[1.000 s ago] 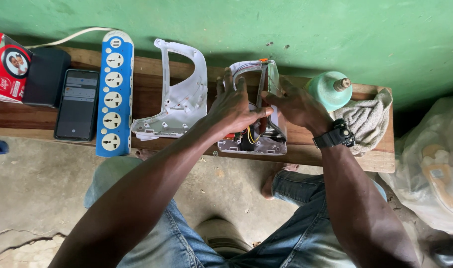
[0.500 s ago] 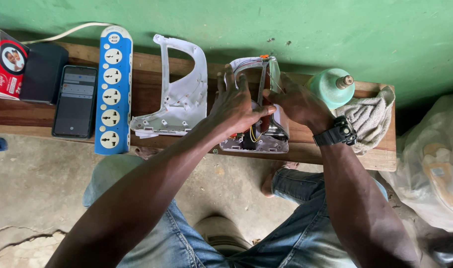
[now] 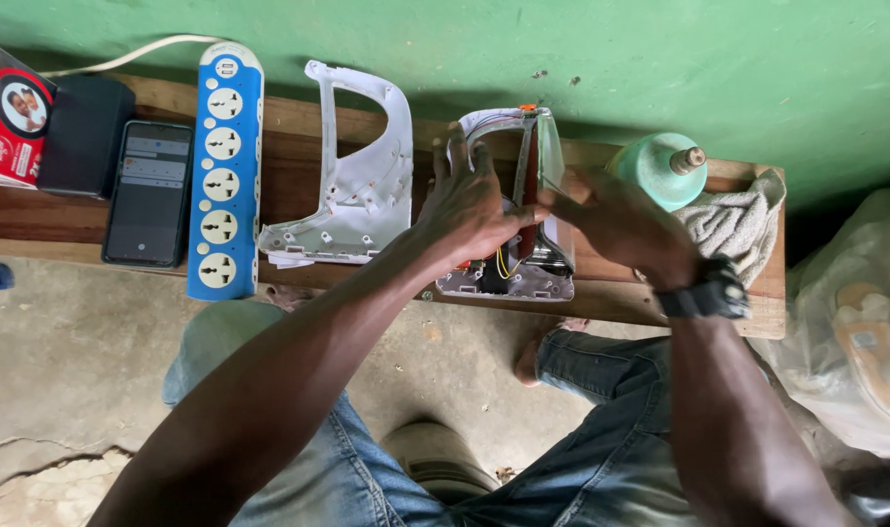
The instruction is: The person is repairing a white plastic electronic device, using a screwdriver to adjust internal components and wiring.
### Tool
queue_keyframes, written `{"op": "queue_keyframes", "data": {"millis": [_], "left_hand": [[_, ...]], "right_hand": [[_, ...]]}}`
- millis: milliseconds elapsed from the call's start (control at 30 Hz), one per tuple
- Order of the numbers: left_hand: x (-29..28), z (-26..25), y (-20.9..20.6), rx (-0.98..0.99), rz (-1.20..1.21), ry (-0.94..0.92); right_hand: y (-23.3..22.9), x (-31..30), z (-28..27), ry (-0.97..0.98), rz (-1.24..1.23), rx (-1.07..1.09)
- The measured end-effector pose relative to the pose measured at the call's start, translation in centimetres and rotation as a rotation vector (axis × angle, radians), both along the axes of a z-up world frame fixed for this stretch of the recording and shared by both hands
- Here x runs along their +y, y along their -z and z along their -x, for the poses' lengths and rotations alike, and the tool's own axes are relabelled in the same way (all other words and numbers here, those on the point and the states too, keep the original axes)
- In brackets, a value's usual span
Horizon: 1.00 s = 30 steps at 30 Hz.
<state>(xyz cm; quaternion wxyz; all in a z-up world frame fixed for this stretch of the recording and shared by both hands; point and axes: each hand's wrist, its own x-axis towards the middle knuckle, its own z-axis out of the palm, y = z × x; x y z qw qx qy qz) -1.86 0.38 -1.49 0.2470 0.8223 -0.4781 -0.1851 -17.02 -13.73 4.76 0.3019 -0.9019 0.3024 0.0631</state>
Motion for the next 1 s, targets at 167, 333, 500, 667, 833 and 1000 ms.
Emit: {"op": "queue_keyframes", "data": {"millis": [167,333,500,667,833,1000], "left_hand": [[0.6,0.1,-2.6,0.144,-0.094,-0.024],[0.1,-0.2,-0.4,0.016,-0.015,0.041],[0.6,0.0,-0.8,-0.018,0.015,0.036],[1.3,0.2,-0.6,-0.049,0.11,-0.006],[4.0,3.0,-4.1,-0.018,0.259,0.001],[6.0,6.2,-3.1,-0.114,0.396,0.234]], "right_hand": [[-2.7,2.6,3.2,0.149,-0.142,0.29],[2.2,2.9,7.4,-0.087,0.046,0.028],[5.2,4.0,9.0,-0.429,0.616,-0.329],[-0.4,8.6,8.4,0.068,0.056,-0.215],[0.5,8.4,9.6,0.386,-0.482,-0.229],[4.4,6.6,10.5,0.448,-0.72,-0.42]]}}
